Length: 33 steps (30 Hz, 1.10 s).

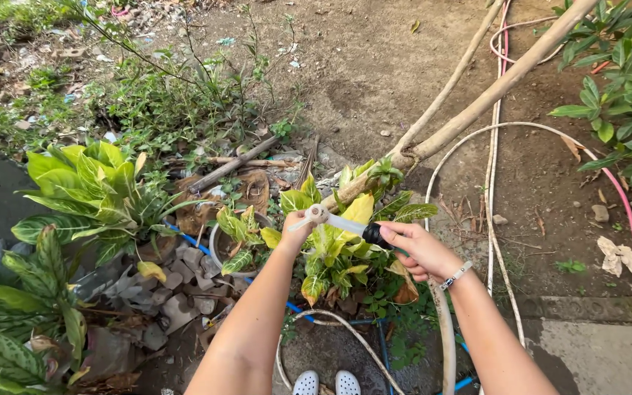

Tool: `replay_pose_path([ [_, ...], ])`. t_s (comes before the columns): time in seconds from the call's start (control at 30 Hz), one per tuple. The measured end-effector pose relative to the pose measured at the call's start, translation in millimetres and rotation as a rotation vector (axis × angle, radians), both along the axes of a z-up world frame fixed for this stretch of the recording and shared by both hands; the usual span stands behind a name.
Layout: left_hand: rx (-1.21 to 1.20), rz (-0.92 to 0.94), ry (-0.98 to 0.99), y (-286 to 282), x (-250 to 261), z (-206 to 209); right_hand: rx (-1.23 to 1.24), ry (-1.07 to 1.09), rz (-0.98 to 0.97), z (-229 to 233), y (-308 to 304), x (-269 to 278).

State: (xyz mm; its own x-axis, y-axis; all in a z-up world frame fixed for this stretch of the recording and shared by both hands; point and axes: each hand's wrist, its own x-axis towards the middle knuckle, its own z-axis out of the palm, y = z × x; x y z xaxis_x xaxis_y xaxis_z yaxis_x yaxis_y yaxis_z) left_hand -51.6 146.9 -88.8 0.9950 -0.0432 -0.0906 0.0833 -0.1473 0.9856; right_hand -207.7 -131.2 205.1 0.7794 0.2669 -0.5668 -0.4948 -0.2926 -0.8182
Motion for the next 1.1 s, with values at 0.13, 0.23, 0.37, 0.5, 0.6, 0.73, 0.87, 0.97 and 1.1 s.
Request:
replay_pose_path([
  [0.13,-0.171,0.076,0.079,-15,-10,0,0.013,-0.002,0.001,0,2,-6],
  [0.23,-0.556,0.202,0.284,-21,-18,8,0.029,0.011,-0.021,-6,4,-9],
  [0.37,-0.737,0.313,0.412,-23,-18,-1,0.049,0.030,-0.044,-13,5,-13],
  [0.5,-0.753,0.280,0.410,-17,-19,-6,0.000,0.047,-0.086,-11,6,-14],
  [0.6,-0.719,0.304,0.441,-16,-18,-6,0.033,0.035,-0.112,-23,-3,-11],
  [0.73,-0.697,0.307,0.429,-22,-15,-1,0.038,0.022,-0.120,-21,-11,-13],
  [0.87,-0.641,0.308,0.480,-36,-14,8,-0.023,0.015,-0.159,-10,-18,-19],
  [0.97,-0.639,0.249,0.468,-46,-16,12,-0.031,0.018,-0.167,-5,-18,-21],
  [1.1,-0.681,0.235,0.419,-44,-18,7,-0.033,-0.015,-0.121,-16,-12,-13],
])
